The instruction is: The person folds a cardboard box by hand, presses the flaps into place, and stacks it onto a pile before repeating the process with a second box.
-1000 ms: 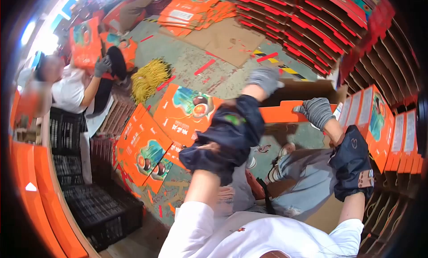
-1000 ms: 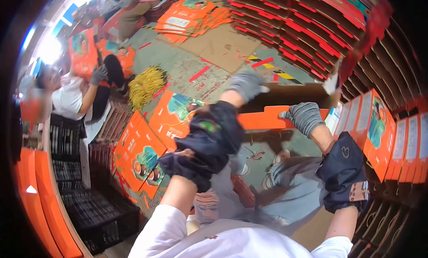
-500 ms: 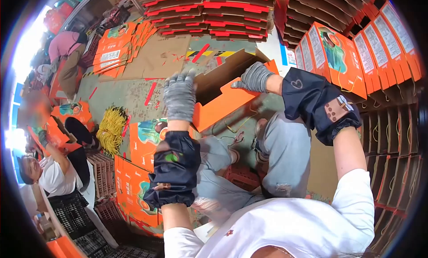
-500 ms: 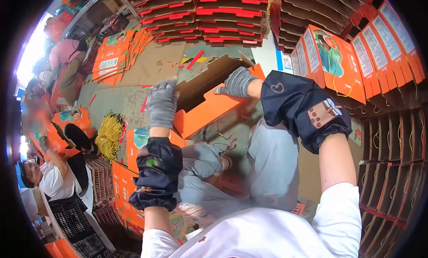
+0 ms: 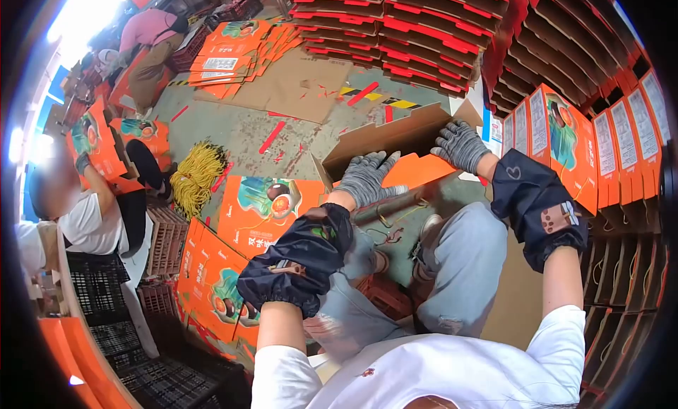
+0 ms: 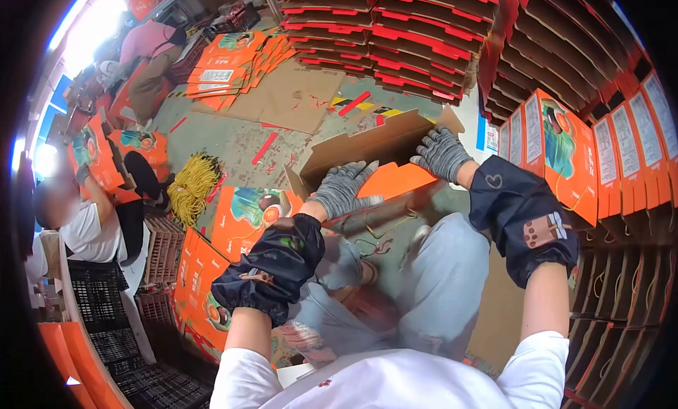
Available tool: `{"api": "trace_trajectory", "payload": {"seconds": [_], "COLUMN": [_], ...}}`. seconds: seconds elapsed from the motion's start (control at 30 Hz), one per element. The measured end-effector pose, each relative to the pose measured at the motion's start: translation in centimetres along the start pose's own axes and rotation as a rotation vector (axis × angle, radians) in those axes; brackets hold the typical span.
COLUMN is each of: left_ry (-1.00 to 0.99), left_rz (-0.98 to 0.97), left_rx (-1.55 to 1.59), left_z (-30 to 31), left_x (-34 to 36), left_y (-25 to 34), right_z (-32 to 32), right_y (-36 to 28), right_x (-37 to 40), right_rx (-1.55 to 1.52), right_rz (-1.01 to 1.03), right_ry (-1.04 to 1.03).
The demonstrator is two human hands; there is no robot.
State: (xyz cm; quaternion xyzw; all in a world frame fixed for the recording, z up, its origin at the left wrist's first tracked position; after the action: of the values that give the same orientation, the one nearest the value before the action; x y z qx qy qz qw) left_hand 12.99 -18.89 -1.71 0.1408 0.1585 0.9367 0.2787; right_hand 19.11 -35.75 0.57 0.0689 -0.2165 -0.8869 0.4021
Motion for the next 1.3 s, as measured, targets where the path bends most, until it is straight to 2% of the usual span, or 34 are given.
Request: {"api": "trace_trajectory", "payload": {"seconds": [0.07, 0.17, 0.23, 0.33, 0.43, 0.47, 0.5, 0.67, 0.7, 0.77, 0.83, 0.87, 0.93, 1.0, 1.03, 1.07, 1.1, 1.13, 1.17, 1.2, 1.27, 1.3], "left_ry": [-0.017, 0.030, 0.046, -0.004, -0.028, -0.007, -0.001, 0.045, 0.115, 0.181, 0.232, 0.266, 0.533, 0.642, 0.674, 0.626, 0.573, 0.494, 0.447, 0.411, 0.573, 0.604], "left_rz": [0.004, -0.028, -0.036, -0.057, -0.051, -0.057, -0.063, -0.082, -0.079, -0.074, -0.175, -0.220, -0.375, -0.015, 0.129, 0.233, 0.311, 0.324, 0.311, 0.317, 0.169, 0.162], "left_rx": [0.003, 0.014, 0.018, 0.014, -0.058, -0.050, -0.058, -0.039, -0.049, -0.040, -0.200, -0.278, -0.234, -0.237, -0.098, 0.259, 0.773, 1.226, 1.506, 1.666, 1.619, 1.583], "left_z": [-0.3, -0.2, 0.3, 0.4, 0.2, 0.0, -0.4, -0.5, 0.1, 1.2, 3.0, 4.3, 9.9, 14.0, 14.7, 13.2, 10.0, 6.2, 3.3, 0.7, 0.9, 1.1], "left_x": [-0.4, -0.1, 0.3, -0.1, -0.4, -0.4, -0.5, -0.9, -0.7, -0.3, 0.8, 1.6, 4.7, 6.0, 6.7, 6.7, 6.5, 6.1, 6.0, 5.8, 6.1, 6.1], "left_y": [0.1, 0.3, 0.1, 0.7, 0.2, 0.1, 0.1, 0.8, 1.0, 1.5, 3.4, 4.4, 5.8, 0.7, -2.6, -6.7, -10.5, -11.9, -11.7, -11.4, -9.0, -8.7], "right_z": [1.2, 8.0, 8.6, 2.8, -4.7, -9.6, -8.9, -9.3, -9.2, -8.7, -8.3, -8.1, -7.6, -8.0, -7.6, -7.2, -6.9, -6.7, -6.9, -7.2, -7.6, -7.9], "right_y": [0.2, 1.7, 6.8, 7.2, 4.3, 5.0, 4.1, 4.9, 4.1, 4.5, 4.4, 4.6, 5.0, 4.1, 3.5, 3.4, 3.2, 3.2, 3.2, 3.1, 3.4, 3.4], "right_x": [0.4, 3.2, 6.3, 7.5, 5.3, 4.8, 4.6, 4.5, 4.4, 3.9, 3.9, 4.3, 5.0, 5.4, 5.4, 5.8, 6.0, 6.1, 6.2, 6.3, 6.9, 7.2], "right_rx": [-0.023, -0.148, -0.351, -1.129, -1.908, -1.828, -2.001, -1.609, -1.820, -1.845, -2.018, -1.916, -1.714, -2.018, -2.171, -2.165, -2.171, -2.174, -2.177, -2.194, -2.126, -2.094], "right_rz": [-0.063, -0.038, -0.511, -0.630, -0.667, -0.618, -0.616, -0.624, -0.749, -0.790, -0.759, -0.798, -0.863, -0.877, -0.875, -0.897, -0.905, -0.909, -0.910, -0.894, -0.907, -0.911], "right_ry": [0.138, 0.586, 0.730, 0.548, 0.360, 0.412, 0.380, 0.421, 0.313, 0.323, 0.422, 0.376, 0.280, 0.290, 0.291, 0.255, 0.258, 0.259, 0.259, 0.269, 0.319, 0.341]}}
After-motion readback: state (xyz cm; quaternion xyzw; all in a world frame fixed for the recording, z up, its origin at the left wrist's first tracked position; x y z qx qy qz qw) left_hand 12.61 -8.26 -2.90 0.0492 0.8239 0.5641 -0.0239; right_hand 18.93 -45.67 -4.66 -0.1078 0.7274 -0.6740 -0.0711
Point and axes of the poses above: each hand's wrist, its own x-axis away from the middle knuckle, its own z-axis out of the back of the hand, y = z × x, the point moved 9 cm from there along -x, towards the middle knuckle, and after that the axes turned 5 degrees about x, right-handed, at the moved point
